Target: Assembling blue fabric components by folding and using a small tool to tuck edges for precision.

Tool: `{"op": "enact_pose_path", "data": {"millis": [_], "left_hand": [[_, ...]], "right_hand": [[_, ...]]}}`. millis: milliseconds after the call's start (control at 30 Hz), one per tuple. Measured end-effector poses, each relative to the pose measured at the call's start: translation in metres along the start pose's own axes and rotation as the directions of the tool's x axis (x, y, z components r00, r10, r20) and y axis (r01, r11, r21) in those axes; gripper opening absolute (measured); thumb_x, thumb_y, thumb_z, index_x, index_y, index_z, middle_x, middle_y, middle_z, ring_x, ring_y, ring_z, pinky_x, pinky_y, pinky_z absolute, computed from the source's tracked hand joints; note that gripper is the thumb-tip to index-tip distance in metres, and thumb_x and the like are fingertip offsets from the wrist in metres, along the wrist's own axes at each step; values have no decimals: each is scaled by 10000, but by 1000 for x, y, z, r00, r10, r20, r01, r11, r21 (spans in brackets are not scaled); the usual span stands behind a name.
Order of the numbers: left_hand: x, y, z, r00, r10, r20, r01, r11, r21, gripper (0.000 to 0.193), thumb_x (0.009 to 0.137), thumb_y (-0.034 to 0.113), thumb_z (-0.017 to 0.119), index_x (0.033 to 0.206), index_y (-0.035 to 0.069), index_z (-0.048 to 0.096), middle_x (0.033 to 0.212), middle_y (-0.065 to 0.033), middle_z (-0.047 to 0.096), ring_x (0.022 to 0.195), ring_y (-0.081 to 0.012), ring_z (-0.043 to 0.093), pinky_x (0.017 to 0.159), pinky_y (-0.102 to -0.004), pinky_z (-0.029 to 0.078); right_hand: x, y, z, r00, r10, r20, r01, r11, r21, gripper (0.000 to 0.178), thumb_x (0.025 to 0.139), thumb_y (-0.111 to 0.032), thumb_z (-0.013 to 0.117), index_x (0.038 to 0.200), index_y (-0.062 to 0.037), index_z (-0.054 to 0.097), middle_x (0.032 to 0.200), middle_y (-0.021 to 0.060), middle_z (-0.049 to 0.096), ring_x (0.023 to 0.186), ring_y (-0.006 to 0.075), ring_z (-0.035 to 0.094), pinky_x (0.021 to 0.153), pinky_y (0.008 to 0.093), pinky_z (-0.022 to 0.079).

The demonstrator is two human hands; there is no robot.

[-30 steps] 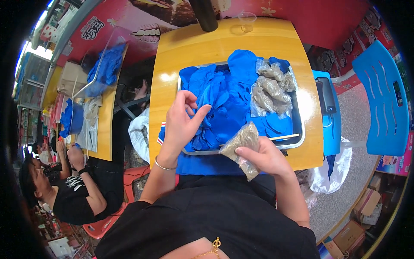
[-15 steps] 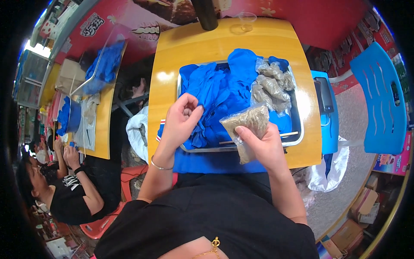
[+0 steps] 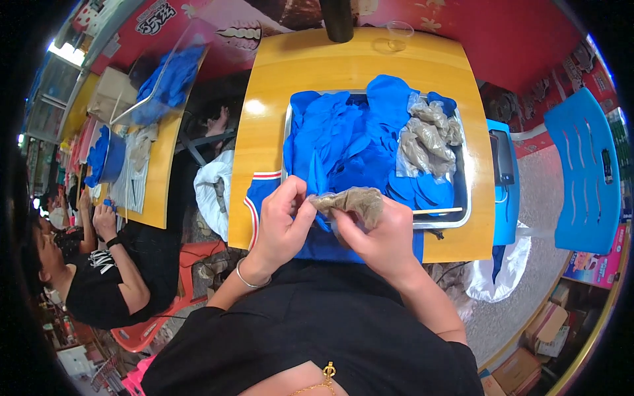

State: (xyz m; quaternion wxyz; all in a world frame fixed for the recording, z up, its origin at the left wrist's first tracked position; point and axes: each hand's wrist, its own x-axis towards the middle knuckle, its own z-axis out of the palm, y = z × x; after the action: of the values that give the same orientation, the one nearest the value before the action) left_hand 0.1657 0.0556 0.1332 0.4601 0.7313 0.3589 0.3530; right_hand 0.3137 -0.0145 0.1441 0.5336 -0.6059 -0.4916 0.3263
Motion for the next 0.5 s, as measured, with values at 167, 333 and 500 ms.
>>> {"op": "enact_pose_path", "data": {"millis": [167, 333, 500], "left_hand": [[-3, -8, 5, 999, -35, 4, 35, 997, -71, 124, 822, 39, 523, 753, 2, 426, 633, -93, 399, 503, -157, 404, 461, -290, 334], [0, -4, 5, 998, 63, -32, -63, 998, 9, 119, 818, 31, 541, 745, -1, 452, 647, -101, 424, 499, -183, 426, 462, -299, 347], [1, -5, 9, 980, 195, -34, -190, 976, 107, 103, 812, 17, 562, 749, 1, 482, 671, -104, 450, 507, -206, 456, 466, -307, 364]], "right_hand": [[2, 1, -2, 976, -215, -31, 197, 937, -289, 102, 696, -55, 668, 797, -44, 665, 662, 79, 623, 535, 198, 588, 494, 285, 441], [2, 4, -1, 991, -136, -7, 131, 962, -240, 89, 687, -52, 669, 775, -45, 658, 678, 79, 632, 567, 221, 604, 508, 292, 453], [5, 9, 3, 975, -224, -10, 211, 931, -298, 84, 701, -27, 660, 784, -13, 658, 662, 71, 626, 561, 170, 586, 512, 267, 444]]}}
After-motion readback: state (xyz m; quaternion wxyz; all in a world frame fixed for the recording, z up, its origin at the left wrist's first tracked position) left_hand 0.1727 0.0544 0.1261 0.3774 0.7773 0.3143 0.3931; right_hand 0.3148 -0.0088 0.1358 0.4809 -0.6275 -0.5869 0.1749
